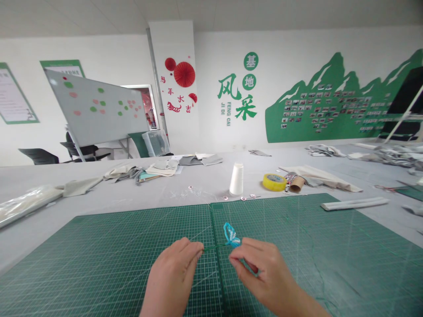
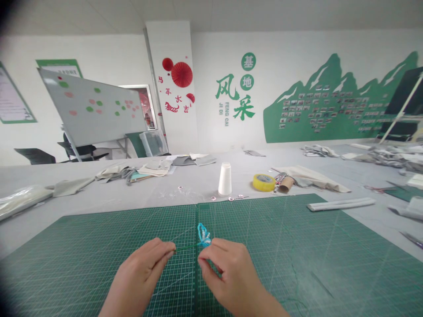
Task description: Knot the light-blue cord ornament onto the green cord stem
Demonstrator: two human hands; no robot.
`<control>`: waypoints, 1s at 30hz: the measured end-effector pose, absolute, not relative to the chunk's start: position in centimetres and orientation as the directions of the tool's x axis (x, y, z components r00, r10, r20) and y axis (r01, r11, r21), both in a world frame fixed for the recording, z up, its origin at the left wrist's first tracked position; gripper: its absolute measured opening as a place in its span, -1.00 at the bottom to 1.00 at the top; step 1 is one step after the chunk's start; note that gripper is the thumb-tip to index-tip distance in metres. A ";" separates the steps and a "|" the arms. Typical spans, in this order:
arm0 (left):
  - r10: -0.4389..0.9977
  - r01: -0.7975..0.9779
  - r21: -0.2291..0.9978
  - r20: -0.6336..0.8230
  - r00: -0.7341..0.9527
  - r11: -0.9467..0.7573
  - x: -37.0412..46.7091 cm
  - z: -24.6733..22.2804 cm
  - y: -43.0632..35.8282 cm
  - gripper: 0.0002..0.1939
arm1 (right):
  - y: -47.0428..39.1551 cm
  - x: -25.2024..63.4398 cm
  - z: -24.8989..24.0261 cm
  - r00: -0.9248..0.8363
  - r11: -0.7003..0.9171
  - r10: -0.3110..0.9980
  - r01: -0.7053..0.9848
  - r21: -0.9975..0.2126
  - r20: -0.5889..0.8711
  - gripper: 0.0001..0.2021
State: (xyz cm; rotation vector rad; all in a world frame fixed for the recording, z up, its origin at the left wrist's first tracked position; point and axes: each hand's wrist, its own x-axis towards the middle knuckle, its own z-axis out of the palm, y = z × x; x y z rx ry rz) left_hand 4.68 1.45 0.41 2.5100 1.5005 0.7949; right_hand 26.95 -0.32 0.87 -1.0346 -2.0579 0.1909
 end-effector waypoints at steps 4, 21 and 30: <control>0.891 0.750 0.489 0.320 0.321 -0.446 4.6 0.3 1.5 -0.71 | -0.2 26.7 0.8 -0.350 0.666 0.718 0.596 -0.448 0.601 -0.80; 0.931 0.593 0.719 0.249 0.266 -0.362 4.8 0.9 1.6 -0.77 | 0.0 26.5 -0.1 -0.321 0.595 0.797 0.567 -0.570 0.512 -0.77; 0.866 0.482 0.734 0.302 0.399 -0.478 5.0 1.6 1.6 -0.78 | 0.8 26.8 -0.5 -0.215 0.461 0.887 0.405 -0.790 0.408 -0.72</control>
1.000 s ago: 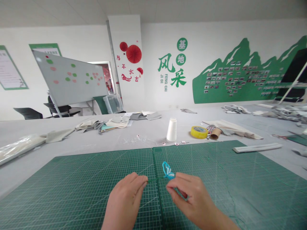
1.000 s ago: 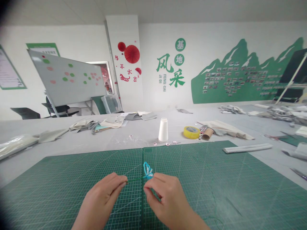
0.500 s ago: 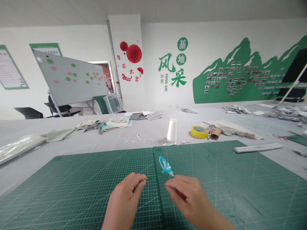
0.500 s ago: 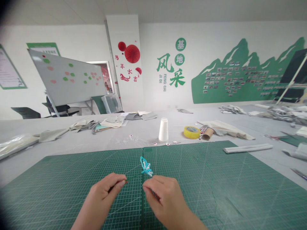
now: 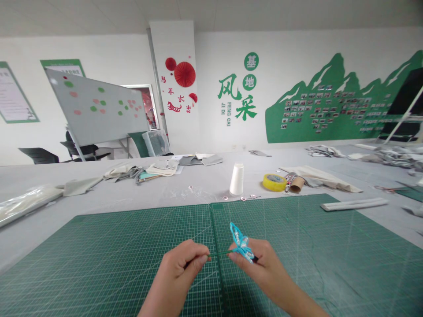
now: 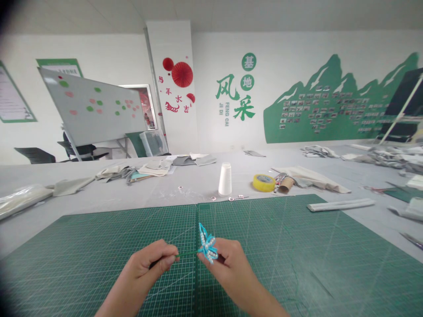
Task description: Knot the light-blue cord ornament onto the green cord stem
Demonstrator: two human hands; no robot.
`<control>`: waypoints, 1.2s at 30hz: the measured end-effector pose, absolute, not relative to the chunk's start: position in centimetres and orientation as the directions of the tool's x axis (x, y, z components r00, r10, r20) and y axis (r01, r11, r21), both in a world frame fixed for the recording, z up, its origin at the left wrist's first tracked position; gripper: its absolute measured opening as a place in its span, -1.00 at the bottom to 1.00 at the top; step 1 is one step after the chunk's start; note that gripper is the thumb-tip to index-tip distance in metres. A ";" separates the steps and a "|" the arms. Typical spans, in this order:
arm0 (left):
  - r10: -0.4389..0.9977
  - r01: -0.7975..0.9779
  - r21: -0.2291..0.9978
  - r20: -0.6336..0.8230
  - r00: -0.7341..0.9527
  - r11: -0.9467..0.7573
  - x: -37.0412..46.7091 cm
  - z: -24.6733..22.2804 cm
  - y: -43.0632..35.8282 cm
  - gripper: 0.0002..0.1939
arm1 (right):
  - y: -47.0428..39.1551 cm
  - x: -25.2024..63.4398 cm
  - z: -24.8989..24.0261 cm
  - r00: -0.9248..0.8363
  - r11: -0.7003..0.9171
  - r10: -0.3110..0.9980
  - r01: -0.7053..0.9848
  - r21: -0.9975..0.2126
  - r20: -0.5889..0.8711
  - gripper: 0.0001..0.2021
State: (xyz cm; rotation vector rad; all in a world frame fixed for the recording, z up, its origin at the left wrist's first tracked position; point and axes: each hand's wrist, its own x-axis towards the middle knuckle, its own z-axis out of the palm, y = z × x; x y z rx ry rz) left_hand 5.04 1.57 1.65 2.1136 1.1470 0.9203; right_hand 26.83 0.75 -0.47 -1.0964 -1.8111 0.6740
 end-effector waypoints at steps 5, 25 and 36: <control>0.788 0.466 0.664 0.329 0.520 -0.585 4.9 1.9 1.4 -0.75 | 1.3 27.3 -0.1 -0.253 0.338 0.922 0.157 -0.928 0.293 -0.78; 0.727 0.718 0.147 0.256 0.637 -0.680 5.4 1.8 1.0 -0.72 | 1.4 28.2 0.1 -0.293 0.366 0.915 0.310 -0.878 0.278 -0.75; 0.750 0.780 0.095 0.368 0.550 -0.618 5.2 1.0 1.1 -0.69 | -0.2 27.4 1.0 -0.332 0.620 0.763 0.619 -0.483 0.554 -0.80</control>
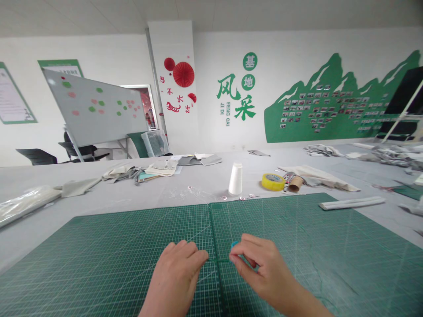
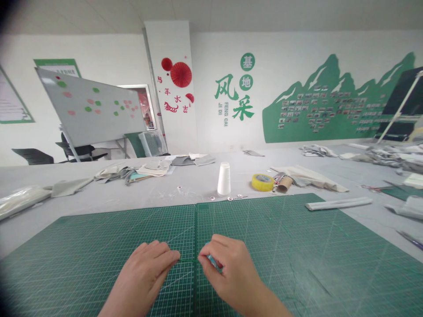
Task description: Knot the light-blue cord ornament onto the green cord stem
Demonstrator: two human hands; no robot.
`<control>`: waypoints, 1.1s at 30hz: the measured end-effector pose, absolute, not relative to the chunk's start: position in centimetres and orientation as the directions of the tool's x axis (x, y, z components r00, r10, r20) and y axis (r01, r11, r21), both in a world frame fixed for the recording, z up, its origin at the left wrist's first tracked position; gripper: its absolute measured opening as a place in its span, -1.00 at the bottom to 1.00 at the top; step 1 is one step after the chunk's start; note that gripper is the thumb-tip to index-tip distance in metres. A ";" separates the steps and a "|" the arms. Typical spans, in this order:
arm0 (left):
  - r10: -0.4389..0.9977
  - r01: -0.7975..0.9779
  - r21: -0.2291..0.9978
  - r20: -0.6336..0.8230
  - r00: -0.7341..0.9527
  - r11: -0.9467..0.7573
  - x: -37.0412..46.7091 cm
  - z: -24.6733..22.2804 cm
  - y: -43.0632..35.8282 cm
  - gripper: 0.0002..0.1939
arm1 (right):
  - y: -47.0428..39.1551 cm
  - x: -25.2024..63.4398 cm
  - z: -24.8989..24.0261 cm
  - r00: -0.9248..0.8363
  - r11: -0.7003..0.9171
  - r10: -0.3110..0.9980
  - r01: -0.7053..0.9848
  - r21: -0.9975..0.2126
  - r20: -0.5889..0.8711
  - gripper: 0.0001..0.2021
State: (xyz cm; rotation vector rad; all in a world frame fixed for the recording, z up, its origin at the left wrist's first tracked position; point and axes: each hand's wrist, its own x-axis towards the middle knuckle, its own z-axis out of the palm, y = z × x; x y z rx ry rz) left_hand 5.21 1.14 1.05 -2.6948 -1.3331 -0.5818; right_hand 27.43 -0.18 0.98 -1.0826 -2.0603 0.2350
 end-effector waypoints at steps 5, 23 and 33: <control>0.775 0.811 0.163 0.448 0.447 -0.562 4.9 0.9 1.2 -0.71 | -0.3 27.2 0.6 -0.329 0.661 0.702 0.632 -0.405 0.631 -0.81; 0.940 0.533 0.779 0.223 0.257 -0.331 4.6 0.7 2.2 -0.77 | -0.1 26.2 -0.8 -0.305 0.604 0.788 0.547 -0.579 0.534 -0.77; 0.878 0.415 0.822 0.196 0.436 -0.389 5.0 1.6 1.8 -0.79 | 0.9 26.5 -0.8 -0.191 0.393 0.916 0.237 -0.889 0.354 -0.73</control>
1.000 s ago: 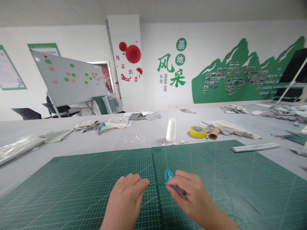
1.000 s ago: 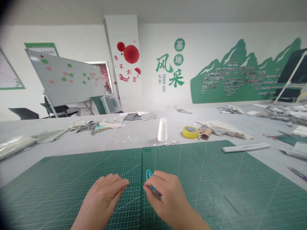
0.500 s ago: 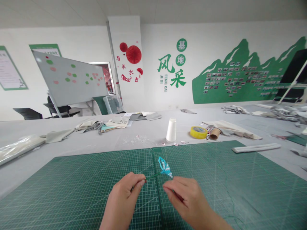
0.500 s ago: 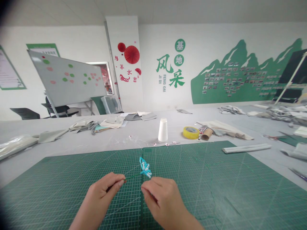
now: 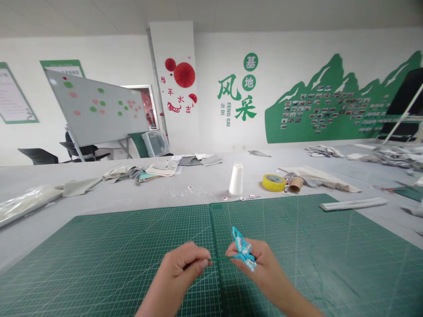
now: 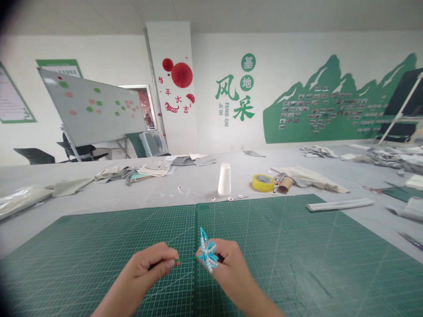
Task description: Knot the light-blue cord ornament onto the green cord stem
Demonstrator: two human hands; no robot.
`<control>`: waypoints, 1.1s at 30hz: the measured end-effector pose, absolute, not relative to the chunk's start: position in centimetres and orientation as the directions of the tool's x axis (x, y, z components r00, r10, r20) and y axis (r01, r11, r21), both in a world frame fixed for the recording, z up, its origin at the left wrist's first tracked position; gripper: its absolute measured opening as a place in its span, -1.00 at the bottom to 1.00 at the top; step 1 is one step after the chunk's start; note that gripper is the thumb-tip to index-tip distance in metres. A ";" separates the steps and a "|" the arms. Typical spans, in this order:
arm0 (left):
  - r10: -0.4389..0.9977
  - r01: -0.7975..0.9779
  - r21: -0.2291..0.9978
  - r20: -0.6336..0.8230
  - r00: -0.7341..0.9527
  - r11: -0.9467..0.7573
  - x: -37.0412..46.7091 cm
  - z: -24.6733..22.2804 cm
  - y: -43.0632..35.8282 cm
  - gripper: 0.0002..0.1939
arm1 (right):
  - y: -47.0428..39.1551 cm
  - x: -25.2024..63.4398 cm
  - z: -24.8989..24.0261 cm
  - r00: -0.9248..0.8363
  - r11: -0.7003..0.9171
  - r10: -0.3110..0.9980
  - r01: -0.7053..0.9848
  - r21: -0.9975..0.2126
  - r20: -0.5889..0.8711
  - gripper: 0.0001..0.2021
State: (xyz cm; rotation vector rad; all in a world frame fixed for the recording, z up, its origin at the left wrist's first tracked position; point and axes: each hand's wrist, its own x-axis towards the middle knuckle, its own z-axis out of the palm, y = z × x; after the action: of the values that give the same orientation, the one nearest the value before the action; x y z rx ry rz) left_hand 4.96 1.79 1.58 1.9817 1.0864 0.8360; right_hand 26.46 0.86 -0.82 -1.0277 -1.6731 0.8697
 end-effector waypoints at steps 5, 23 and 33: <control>0.814 0.412 0.780 0.205 0.544 -0.472 5.0 2.0 1.5 -0.77 | 1.2 26.9 -0.7 -0.258 0.264 0.939 0.112 -0.958 0.228 -0.74; 0.732 0.699 0.253 0.060 0.679 -0.669 4.9 2.4 1.3 -0.74 | 1.2 27.7 -0.3 -0.320 0.289 0.929 0.310 -0.906 0.187 -0.84; 0.832 0.810 0.194 0.184 0.524 -0.553 4.4 1.8 1.4 -0.71 | -0.4 26.8 1.3 -0.301 0.563 0.820 0.575 -0.594 0.486 -0.83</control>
State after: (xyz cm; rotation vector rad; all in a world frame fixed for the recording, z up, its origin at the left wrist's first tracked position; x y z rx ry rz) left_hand 4.38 1.40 1.78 2.6680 1.4411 0.3929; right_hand 26.81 -0.44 1.29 -1.1182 -2.0080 0.3957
